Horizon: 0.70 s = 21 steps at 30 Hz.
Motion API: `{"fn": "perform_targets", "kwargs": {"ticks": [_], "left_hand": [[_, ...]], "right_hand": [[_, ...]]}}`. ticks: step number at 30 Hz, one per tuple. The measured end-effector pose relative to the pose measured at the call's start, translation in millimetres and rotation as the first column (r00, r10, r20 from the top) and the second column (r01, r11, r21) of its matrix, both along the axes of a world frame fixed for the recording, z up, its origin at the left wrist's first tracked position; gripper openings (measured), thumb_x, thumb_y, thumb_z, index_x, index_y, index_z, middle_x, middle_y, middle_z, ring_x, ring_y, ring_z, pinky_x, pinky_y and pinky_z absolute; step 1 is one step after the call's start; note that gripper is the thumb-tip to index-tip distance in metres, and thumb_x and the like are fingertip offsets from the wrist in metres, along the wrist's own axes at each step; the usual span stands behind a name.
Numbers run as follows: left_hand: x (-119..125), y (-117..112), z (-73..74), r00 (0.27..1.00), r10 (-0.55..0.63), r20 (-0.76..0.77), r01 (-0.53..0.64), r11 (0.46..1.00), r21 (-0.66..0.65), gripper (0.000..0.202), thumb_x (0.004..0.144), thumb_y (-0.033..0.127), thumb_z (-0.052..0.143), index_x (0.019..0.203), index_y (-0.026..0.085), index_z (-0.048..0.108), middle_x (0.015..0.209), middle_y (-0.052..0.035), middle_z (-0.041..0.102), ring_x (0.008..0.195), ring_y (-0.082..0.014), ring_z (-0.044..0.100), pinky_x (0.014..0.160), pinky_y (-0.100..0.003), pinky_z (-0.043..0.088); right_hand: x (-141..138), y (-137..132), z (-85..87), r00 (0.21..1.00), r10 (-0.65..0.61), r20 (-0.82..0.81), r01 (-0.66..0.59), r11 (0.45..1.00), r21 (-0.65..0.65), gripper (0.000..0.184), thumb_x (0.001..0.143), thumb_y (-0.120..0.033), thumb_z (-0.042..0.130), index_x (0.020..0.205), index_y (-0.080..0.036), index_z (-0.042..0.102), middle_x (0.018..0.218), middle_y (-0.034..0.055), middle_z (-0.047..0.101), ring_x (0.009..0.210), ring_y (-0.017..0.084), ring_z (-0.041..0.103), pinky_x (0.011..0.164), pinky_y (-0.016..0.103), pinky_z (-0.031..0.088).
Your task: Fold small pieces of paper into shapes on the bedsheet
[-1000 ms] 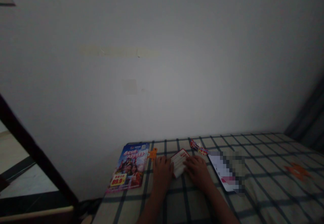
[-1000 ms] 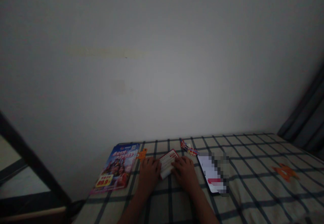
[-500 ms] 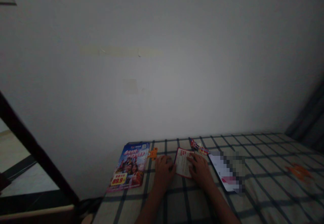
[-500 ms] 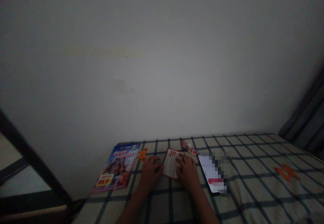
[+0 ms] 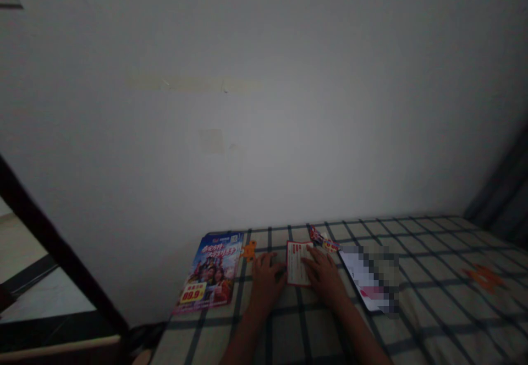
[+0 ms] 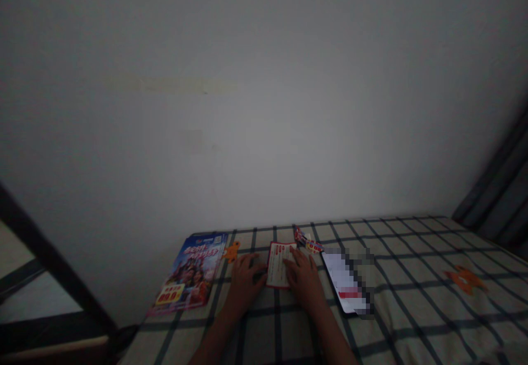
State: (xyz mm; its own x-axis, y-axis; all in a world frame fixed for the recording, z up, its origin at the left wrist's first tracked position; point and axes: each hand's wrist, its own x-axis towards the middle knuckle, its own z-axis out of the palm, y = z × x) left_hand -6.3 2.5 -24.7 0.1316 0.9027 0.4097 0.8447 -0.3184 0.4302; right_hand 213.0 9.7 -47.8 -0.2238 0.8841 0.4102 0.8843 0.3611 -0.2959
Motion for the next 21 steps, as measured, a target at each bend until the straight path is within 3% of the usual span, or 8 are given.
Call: {"fn": "perform_targets", "kwargs": {"ticks": [21], "left_hand": [[-0.2, -0.1, 0.6, 1.000, 0.001, -0.003, -0.001, 1.000, 0.019, 0.021, 0.084, 0.025, 0.066, 0.102, 0.031, 0.076, 0.129, -0.0052, 0.061, 0.126, -0.0288, 0.046, 0.111, -0.052, 0.035]], "right_hand": [[-2.7, -3.3, 4.5, 1.000, -0.011, 0.026, 0.011, 1.000, -0.001, 0.038, 0.094, -0.031, 0.051, 0.130, -0.035, 0.062, 0.153, 0.0044, 0.045, 0.141, 0.028, 0.041, 0.116, 0.058, 0.028]]}}
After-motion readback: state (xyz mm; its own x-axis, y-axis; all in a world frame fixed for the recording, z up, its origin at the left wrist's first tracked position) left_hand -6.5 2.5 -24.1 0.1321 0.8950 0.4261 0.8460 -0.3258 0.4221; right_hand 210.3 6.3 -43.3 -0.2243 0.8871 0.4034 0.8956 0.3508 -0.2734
